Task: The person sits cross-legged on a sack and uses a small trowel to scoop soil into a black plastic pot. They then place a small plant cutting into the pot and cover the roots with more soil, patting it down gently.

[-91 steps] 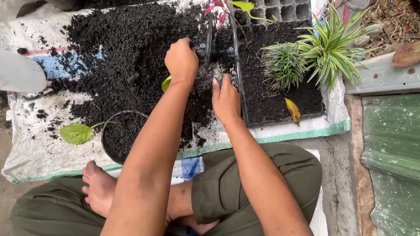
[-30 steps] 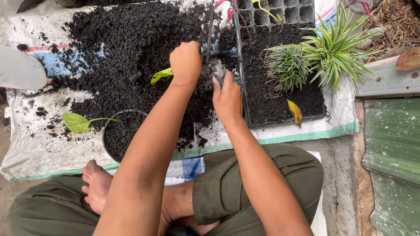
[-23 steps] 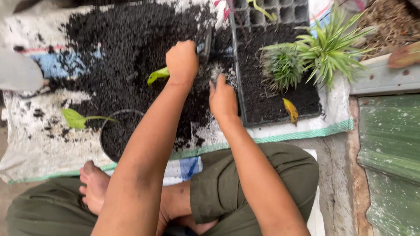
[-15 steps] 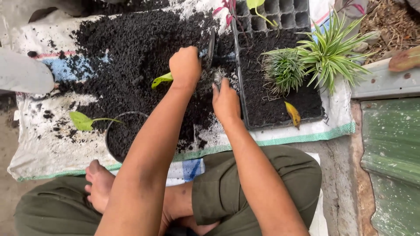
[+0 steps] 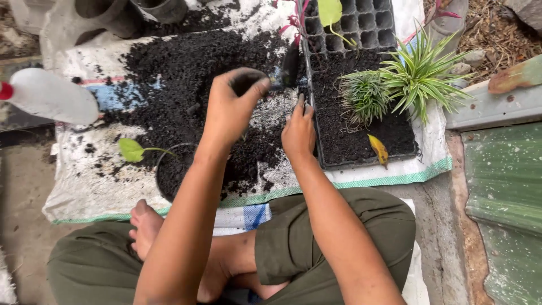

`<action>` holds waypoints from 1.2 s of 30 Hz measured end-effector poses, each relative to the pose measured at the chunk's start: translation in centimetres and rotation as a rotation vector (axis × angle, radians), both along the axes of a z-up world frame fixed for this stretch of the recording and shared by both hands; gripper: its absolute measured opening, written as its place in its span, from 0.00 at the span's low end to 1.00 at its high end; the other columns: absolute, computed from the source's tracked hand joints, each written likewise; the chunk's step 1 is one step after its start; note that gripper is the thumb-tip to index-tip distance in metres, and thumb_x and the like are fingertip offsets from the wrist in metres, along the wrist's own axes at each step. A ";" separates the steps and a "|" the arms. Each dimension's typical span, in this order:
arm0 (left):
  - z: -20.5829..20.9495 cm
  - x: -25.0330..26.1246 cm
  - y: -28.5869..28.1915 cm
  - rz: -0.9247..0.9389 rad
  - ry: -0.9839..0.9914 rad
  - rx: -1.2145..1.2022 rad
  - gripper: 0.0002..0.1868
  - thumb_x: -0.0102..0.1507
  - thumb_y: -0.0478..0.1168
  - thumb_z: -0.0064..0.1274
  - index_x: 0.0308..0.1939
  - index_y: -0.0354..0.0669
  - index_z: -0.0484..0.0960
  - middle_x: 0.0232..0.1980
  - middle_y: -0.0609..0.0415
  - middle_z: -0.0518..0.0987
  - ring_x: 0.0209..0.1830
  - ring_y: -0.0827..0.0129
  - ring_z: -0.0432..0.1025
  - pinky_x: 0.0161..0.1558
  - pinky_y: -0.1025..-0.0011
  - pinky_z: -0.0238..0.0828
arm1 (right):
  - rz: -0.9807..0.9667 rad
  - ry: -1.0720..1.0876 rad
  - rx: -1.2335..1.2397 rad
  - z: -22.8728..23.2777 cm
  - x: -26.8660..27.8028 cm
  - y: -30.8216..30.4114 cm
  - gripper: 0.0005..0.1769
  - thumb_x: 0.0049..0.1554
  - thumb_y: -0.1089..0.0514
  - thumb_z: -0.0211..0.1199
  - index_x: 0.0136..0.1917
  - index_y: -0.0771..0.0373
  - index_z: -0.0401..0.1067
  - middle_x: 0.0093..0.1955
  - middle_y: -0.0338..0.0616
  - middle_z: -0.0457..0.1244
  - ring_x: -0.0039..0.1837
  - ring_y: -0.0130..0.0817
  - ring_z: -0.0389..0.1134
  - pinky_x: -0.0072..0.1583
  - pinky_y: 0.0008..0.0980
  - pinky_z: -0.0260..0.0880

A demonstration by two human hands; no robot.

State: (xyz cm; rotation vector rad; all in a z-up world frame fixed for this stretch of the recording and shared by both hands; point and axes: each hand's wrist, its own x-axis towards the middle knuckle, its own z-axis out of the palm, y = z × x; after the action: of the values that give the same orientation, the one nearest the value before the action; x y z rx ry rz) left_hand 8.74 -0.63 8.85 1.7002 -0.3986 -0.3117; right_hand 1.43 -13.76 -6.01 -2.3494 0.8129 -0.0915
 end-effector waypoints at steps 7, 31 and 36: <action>4.2 -4.7 4.7 -0.057 0.060 -0.126 0.09 0.67 0.37 0.56 0.45 0.34 0.85 0.33 0.50 0.82 0.37 0.71 0.73 0.46 0.66 0.76 | 0.111 0.025 -0.184 1.2 -0.6 -0.1 0.32 0.59 0.55 0.64 0.74 0.66 0.63 0.67 0.64 0.58 0.67 0.61 0.66 0.59 0.56 0.74; 0.5 -13.0 15.8 0.301 -1.274 0.341 0.06 0.63 0.41 0.62 0.43 0.58 0.87 0.50 0.57 0.83 0.52 0.59 0.76 0.55 0.59 0.74 | 0.158 -0.433 0.844 5.6 -8.3 8.4 0.08 0.61 0.58 0.68 0.51 0.64 0.78 0.38 0.45 0.69 0.39 0.25 0.66 0.44 0.25 0.71; -4.1 -11.8 20.1 0.390 -0.977 0.223 0.05 0.59 0.37 0.63 0.38 0.47 0.86 0.35 0.53 0.80 0.31 0.57 0.73 0.37 0.61 0.72 | -0.277 -0.378 1.498 4.4 -7.5 8.5 0.08 0.63 0.54 0.65 0.53 0.59 0.76 0.45 0.43 0.70 0.39 0.29 0.69 0.42 0.25 0.72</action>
State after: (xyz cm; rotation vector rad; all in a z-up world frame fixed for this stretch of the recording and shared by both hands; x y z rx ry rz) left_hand -3.01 19.49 4.73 2.0192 -0.7332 0.8256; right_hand -6.07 -5.22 -1.57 -0.7751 0.6247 -0.0170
